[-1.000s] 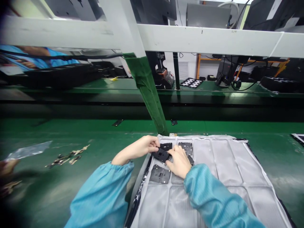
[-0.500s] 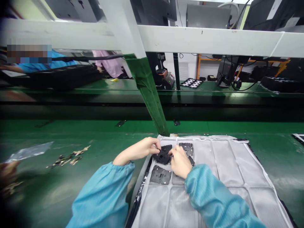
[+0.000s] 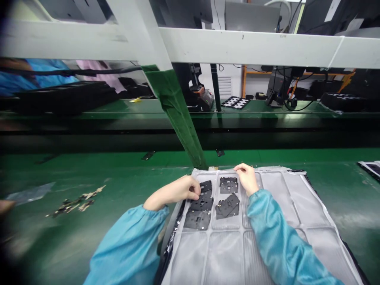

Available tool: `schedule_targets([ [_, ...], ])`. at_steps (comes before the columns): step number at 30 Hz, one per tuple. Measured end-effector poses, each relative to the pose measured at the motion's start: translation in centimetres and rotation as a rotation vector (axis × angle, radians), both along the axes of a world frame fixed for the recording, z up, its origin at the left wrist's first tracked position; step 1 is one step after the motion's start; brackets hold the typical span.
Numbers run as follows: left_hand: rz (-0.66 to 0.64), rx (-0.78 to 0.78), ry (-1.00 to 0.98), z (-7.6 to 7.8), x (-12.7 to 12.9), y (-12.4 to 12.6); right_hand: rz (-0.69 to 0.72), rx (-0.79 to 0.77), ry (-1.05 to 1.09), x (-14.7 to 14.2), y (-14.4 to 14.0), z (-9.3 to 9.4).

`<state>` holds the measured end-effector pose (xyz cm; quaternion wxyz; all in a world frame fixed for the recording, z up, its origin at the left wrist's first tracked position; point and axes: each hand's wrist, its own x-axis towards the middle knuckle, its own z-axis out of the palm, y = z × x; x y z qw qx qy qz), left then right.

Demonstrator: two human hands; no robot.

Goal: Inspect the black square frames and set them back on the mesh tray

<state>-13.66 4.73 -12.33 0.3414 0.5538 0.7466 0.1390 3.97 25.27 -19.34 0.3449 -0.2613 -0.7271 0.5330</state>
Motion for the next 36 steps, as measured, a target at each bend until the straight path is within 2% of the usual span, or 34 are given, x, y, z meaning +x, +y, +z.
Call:
schedule_targets([
  [4,-0.018,0.011,0.017,0.3,0.4,0.2,-0.045,0.024,0.046,-0.2,0.0,-1.2],
  [8,-0.019,0.016,0.002,0.6,0.9,0.3,-0.073,0.090,0.085,-0.2,-0.2,-1.1],
  [12,-0.001,0.009,-0.025,0.2,1.1,0.4,-0.080,0.133,0.091,-0.1,-0.5,-1.1],
  [15,0.022,0.016,-0.021,-0.1,0.7,0.2,-0.088,0.158,0.100,0.0,-0.8,-1.1],
  [19,0.075,0.067,-0.031,0.4,-0.2,-0.4,-0.140,0.188,0.129,0.0,-1.2,-0.9],
  [23,0.196,0.164,-0.031,0.5,-2.2,-1.5,-0.163,0.197,0.131,0.0,-1.4,-0.9],
  [29,0.421,0.263,0.013,-0.9,-7.1,-4.2,-0.150,0.206,0.119,-0.1,-1.7,-0.8],
  [32,0.613,0.342,0.160,-2.3,-9.8,-5.8,-0.140,0.214,0.112,-0.1,-1.8,-0.9],
  [36,0.920,0.374,0.414,-5.8,-11.8,-7.6,-0.126,0.215,0.105,-0.2,-1.7,-1.3],
])
